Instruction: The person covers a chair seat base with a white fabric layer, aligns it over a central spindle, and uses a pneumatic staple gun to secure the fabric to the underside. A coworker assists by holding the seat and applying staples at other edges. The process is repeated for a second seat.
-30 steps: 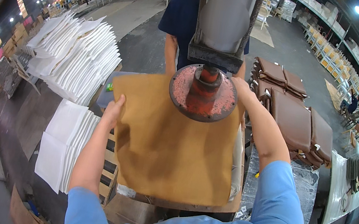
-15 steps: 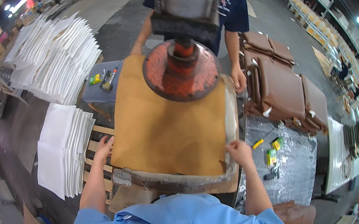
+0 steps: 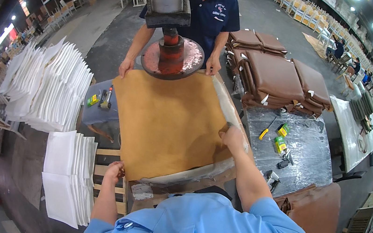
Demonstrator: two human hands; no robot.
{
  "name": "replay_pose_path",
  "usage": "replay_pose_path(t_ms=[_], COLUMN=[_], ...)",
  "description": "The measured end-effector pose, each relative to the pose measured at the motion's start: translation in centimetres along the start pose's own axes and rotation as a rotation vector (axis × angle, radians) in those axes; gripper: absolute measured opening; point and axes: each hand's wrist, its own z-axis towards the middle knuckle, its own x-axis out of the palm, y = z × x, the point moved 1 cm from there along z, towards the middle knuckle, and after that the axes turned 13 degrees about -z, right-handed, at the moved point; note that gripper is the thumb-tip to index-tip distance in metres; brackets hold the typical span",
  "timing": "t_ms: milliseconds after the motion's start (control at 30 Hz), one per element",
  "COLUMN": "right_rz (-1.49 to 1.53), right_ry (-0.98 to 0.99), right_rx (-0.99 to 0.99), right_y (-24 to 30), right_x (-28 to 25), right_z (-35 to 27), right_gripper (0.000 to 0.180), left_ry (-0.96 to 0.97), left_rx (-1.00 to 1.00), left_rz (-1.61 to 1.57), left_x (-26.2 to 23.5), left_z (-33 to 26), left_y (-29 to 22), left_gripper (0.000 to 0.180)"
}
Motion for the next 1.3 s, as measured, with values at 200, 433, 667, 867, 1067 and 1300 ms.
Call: replay_pose_path(t_ms=[200,433,667,867,1067,1300], right_rz=[0.395,0.693,0.594,0.702,0.669,0.742], right_ry=[0.187,-0.038,-0.091,-0.072,-0.063,-0.066], right_rx=[-0.087,-0.139,0.035,0.0,0.033,0.106], right_y=[-2.8,-8.6,-12.6,-13.7,-13.8,-12.9], right_x=[-2.2,-3.8,3.4,5.2,5.3,5.3], right_z=[4.1,3.0,-0.4,-1.7,-0.9,-0.9], right_gripper=[0.037,0.024,0.026,0.022,0.022,0.022], left_ry=[-0.093,0.135,-0.087,0.137,0.186,0.192], left_rx=[0.273,0.472,0.376,0.285,0.149,0.125], left_rz=[-0.129,-0.282,0.101,-0.054,-0.167,-0.322], left_x=[-1.7,-2.4,-1.2,-2.7,-3.0,-2.9], left_z=[-1.2,-2.6,-1.4,-1.2,-0.8,-1.5], left_y=[0.1,2.1,5.0,5.1,6.4,8.6], left_gripper=[0.014,0.016,0.017,0.031,0.031,0.027])
